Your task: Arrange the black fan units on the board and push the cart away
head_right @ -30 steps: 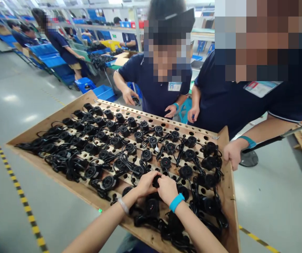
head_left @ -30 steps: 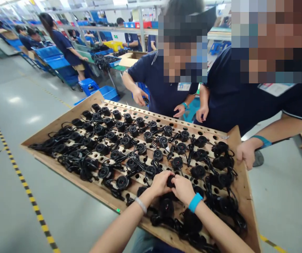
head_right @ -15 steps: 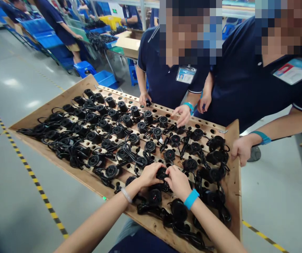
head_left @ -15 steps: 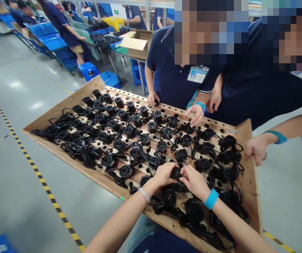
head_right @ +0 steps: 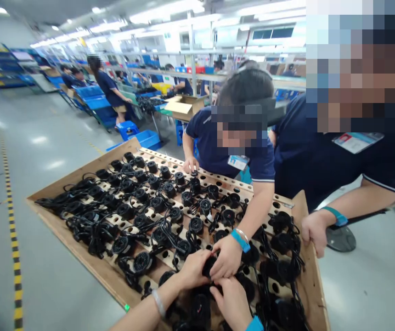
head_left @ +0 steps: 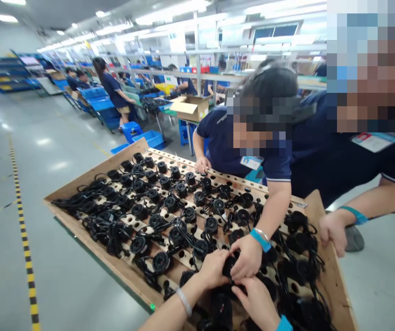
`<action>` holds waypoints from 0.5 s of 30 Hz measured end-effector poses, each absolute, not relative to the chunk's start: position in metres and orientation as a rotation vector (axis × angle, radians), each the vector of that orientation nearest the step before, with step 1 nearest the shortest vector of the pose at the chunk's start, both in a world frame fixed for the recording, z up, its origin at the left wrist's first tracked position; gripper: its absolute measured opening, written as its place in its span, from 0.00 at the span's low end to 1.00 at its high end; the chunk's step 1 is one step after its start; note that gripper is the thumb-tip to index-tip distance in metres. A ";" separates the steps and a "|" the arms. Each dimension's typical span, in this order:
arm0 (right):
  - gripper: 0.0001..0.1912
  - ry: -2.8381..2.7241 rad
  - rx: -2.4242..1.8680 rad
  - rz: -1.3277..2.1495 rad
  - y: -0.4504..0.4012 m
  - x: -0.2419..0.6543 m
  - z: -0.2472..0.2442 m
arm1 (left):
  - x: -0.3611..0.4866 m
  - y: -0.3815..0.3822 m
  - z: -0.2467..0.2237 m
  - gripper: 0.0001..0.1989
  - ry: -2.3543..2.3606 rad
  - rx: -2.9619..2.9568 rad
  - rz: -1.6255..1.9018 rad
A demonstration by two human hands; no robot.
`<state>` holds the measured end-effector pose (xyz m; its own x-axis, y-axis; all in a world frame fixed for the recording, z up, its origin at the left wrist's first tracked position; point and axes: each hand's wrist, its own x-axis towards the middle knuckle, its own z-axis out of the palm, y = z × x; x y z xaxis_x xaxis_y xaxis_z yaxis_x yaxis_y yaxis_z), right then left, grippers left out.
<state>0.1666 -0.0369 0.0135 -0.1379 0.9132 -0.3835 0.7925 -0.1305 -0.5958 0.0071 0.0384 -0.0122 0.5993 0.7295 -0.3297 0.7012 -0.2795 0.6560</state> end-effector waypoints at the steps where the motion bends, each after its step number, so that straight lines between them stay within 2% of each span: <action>1: 0.12 -1.955 -1.926 1.159 -0.037 0.167 0.012 | 0.007 0.039 -0.013 0.31 1.132 2.022 0.047; 5: 0.10 -1.908 -1.829 1.238 -0.042 0.172 0.000 | 0.010 0.036 -0.019 0.30 1.144 2.038 0.088; 11: 0.15 -1.581 -1.640 1.224 -0.062 0.179 -0.014 | 0.005 0.031 -0.031 0.29 1.124 2.001 0.150; 15: 0.13 -1.502 -1.608 1.155 -0.071 0.181 -0.012 | -0.009 0.042 -0.028 0.33 1.019 1.919 0.156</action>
